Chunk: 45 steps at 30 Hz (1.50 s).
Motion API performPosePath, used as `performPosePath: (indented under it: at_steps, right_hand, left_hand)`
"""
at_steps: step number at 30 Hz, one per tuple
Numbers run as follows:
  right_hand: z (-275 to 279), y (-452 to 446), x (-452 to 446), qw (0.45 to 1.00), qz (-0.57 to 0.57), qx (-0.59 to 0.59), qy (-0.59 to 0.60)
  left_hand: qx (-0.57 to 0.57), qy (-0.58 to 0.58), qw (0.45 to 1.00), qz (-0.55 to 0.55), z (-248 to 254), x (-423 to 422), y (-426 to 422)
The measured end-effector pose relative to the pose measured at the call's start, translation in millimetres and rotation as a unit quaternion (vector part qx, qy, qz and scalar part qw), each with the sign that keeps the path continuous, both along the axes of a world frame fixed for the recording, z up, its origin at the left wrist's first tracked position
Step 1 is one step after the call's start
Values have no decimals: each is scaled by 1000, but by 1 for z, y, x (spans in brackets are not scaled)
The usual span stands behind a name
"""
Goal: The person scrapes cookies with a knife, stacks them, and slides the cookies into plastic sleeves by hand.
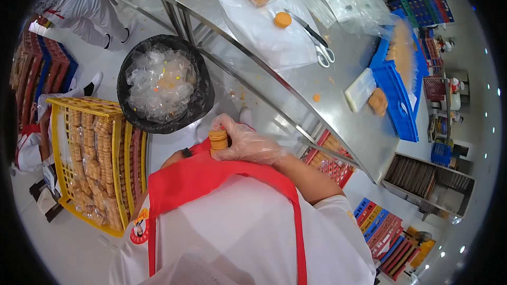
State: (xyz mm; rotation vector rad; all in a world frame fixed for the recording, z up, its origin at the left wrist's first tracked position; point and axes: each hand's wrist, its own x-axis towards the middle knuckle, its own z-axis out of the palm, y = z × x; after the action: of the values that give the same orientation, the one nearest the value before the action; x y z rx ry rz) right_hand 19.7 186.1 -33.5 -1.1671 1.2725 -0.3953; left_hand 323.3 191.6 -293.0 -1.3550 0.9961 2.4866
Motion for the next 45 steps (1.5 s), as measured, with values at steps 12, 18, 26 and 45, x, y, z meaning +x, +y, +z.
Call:
performPosePath:
  at_steps: [12, 18, 26, 45]
  right_hand:
    - [-203, -23, -36, 921, -84, 274, -265]
    - [-272, -11, -55, 963, -2, 231, -140]
    - [-374, -10, -52, 964, -57, 240, -95]
    - [-574, -153, -127, 926, -250, -5, 282]
  left_hand:
    - [9, -46, 963, 266, 36, -131, 16]
    - [175, 82, 892, 410, -25, -178, 32]
    - [207, 143, 849, 465, -143, -170, 33]
    - [226, 85, 870, 431, -295, -156, 44]
